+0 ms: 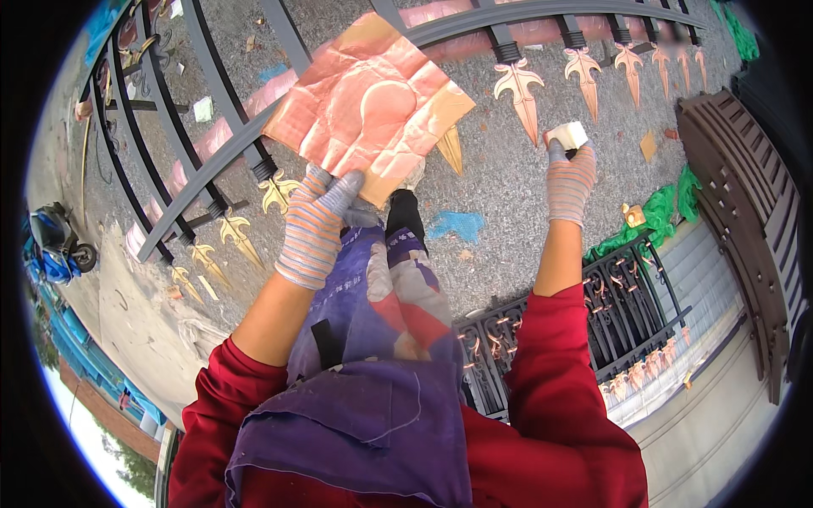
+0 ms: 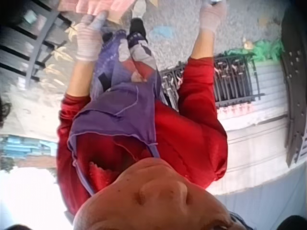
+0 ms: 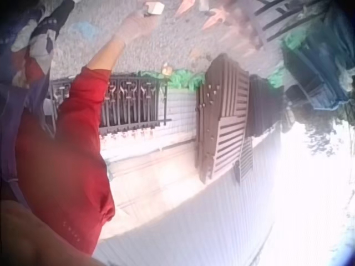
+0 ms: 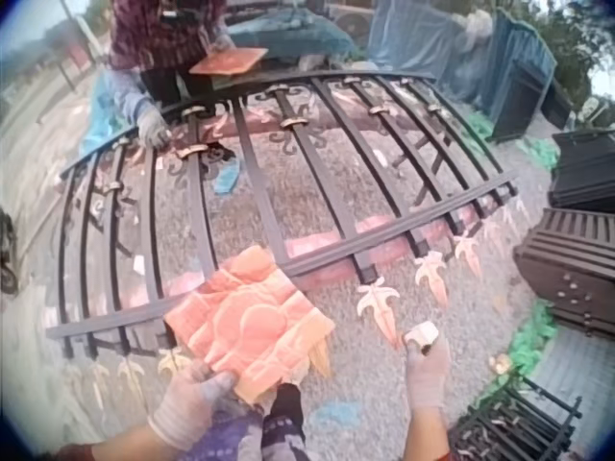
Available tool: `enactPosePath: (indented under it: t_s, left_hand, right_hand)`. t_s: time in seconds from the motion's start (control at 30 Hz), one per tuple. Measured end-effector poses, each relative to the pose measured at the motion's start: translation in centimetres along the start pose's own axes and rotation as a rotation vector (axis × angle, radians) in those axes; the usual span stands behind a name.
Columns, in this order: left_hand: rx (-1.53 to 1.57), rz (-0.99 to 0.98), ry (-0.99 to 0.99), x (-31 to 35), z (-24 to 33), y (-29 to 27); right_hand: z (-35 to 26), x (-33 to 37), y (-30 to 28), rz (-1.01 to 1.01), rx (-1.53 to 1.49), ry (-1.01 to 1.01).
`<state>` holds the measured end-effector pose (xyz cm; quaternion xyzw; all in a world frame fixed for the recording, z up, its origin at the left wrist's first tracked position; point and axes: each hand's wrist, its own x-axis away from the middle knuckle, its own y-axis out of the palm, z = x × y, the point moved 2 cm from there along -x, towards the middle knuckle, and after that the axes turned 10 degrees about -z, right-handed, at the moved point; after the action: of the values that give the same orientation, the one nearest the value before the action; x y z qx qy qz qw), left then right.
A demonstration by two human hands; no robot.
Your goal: The person uses a small abrasive block to rub and polish decorative metal spearhead ornaments attached to a black metal gate. They hold a copper-colored sheet in the left hand and rub the ornaments one by one with the block in the right hand, moving along the gate's horizontal bar.
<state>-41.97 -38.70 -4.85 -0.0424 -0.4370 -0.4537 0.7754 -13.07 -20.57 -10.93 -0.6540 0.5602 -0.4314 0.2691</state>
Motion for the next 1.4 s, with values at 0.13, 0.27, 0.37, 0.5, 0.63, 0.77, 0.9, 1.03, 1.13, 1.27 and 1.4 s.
enactPosePath:
  t_s: [0.13, 0.27, 0.37, 0.5, 0.63, 0.77, 0.9, 1.03, 1.13, 1.27, 1.4]
  left_hand:
    - [-0.040, 0.004, -0.016, -0.2, -0.8, -0.5]
    - [-0.042, 0.019, -0.014, -0.2, -0.9, -0.5]
    - [-0.048, 0.028, -0.018, -0.2, -1.3, -1.1]
    - [0.001, 0.010, -0.010, 0.1, -0.8, -0.9]
    - [-0.002, 0.019, -0.019, 0.1, -0.4, -0.9]
    - [0.015, 0.018, 0.000, 0.6, -0.1, -0.8]
    - [0.028, 0.012, 0.047, 0.5, 0.5, -0.3]
    - [-0.025, -0.003, 0.023, 0.3, 0.5, -0.6]
    - [-0.029, 0.006, 0.024, 0.3, 0.5, -0.8]
    - [0.003, 0.020, 0.055, 0.4, 0.8, -0.2]
    - [-0.004, -0.008, 0.060, 1.0, 1.4, 0.5]
  right_hand:
    - [-1.8, -2.1, 1.7, 0.048, -0.137, -0.149]
    - [-5.4, -2.8, 3.3, -0.037, 0.019, -0.141]
    - [-5.7, -1.4, 3.3, -0.053, -0.170, -0.127]
    - [-7.4, -1.7, 2.9, -0.070, -0.231, -0.086]
    - [-4.8, -1.7, 5.0, -0.129, -0.035, -0.217]
    - [-3.8, -0.7, 3.2, -0.090, -0.189, -0.122]
    - [-1.6, -5.4, 1.6, 0.067, -0.209, -0.209]
    - [-4.1, -7.1, 1.8, 0.071, 0.158, -0.287]
    - [-3.2, -7.8, 1.7, 0.028, 0.070, -0.194]
    - [-3.0, -7.4, 0.8, 0.027, -0.003, -0.179]
    - [-1.0, -8.1, 1.5, 0.019, -0.169, -0.128]
